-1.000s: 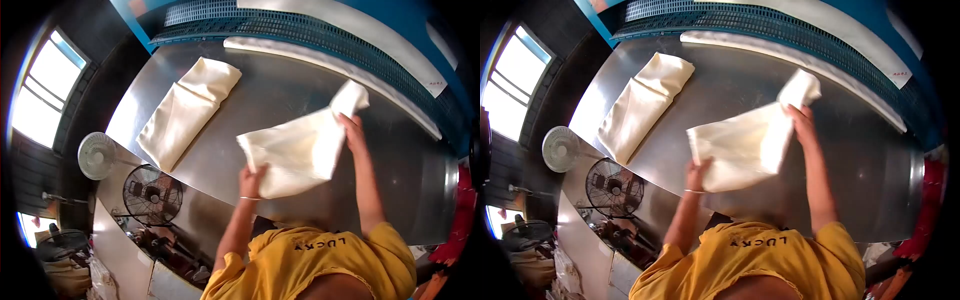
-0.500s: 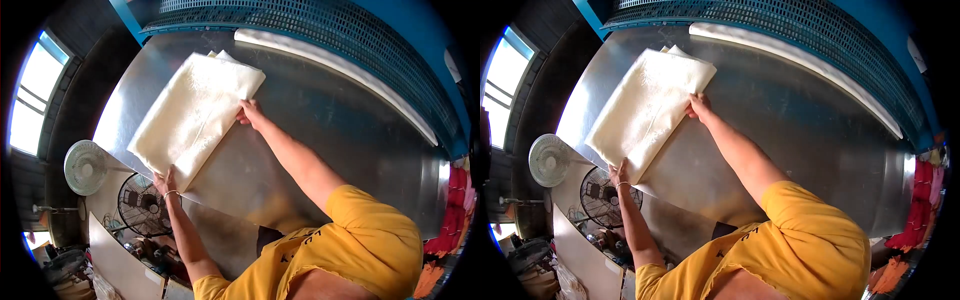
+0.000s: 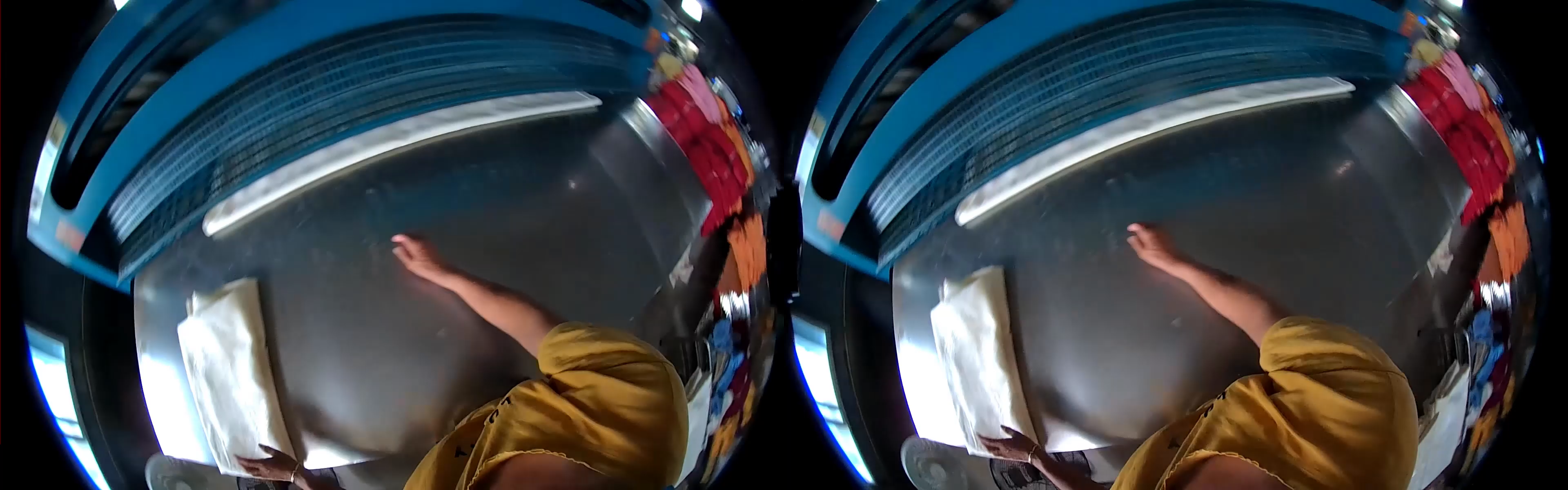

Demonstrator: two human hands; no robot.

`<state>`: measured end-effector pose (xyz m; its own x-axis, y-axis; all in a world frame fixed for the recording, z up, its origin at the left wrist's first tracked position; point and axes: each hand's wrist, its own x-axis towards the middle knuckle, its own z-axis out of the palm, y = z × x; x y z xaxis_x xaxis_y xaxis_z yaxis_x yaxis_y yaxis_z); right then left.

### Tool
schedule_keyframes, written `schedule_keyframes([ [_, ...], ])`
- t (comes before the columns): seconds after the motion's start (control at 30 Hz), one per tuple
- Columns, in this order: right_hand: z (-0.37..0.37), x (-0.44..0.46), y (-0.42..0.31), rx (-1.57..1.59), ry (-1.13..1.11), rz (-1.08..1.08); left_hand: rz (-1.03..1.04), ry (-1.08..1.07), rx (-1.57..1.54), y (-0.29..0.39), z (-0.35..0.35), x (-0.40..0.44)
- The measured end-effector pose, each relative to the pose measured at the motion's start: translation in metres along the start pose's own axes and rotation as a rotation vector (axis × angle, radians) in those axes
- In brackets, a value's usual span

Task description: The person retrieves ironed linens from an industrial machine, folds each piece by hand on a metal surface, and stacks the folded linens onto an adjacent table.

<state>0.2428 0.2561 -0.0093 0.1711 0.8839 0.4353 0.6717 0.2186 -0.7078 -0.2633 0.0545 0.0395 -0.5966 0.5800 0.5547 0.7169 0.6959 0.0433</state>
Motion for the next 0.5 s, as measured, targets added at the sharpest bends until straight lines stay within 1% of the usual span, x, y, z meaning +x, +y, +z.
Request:
schedule_keyframes([
  [0.03,-0.041,-0.006,0.037,-0.138,0.131,0.039,0.194,0.132,-0.234,0.034,0.022,-0.009],
  [0.07,-0.081,-0.011,0.074,-0.163,0.223,-0.019,0.269,-0.039,-0.594,0.097,-0.002,-0.023],
  [0.1,-0.123,-0.016,0.099,-0.223,0.259,0.016,0.542,0.028,-0.669,0.158,-0.002,-0.038],
  [0.13,-0.165,-0.021,0.124,-0.287,0.325,-0.095,0.669,-0.093,-0.966,0.220,-0.010,-0.063],
  [0.17,-0.196,-0.033,0.152,-0.357,0.340,-0.027,0.630,-0.281,-1.180,0.280,-0.001,-0.092],
  [0.2,-0.230,-0.045,0.167,-0.448,0.350,0.017,0.792,-0.402,-1.002,0.337,-0.014,-0.108],
  [0.23,-0.263,-0.058,0.181,-0.552,0.320,0.068,0.808,-0.531,-1.180,0.399,-0.016,-0.130],
  [0.27,-0.294,-0.072,0.191,-0.573,0.320,0.073,1.016,-0.412,-1.126,0.458,-0.023,-0.145],
  [0.33,-0.335,-0.093,0.202,-0.608,0.282,0.102,1.236,-0.388,-0.998,0.560,-0.025,-0.168],
  [0.4,-0.361,-0.112,0.206,-0.634,0.214,0.178,1.191,-0.233,-0.858,0.648,-0.039,-0.187],
  [0.43,-0.361,-0.110,0.197,-0.593,0.207,0.165,1.168,-0.150,-0.807,0.688,-0.045,-0.195],
  [0.47,-0.367,-0.102,0.208,-0.573,0.237,0.178,1.182,-0.041,-0.826,0.758,-0.058,-0.214],
  [0.5,-0.367,-0.105,0.207,-0.563,0.236,0.209,1.154,0.071,-0.817,0.787,-0.061,-0.213],
])
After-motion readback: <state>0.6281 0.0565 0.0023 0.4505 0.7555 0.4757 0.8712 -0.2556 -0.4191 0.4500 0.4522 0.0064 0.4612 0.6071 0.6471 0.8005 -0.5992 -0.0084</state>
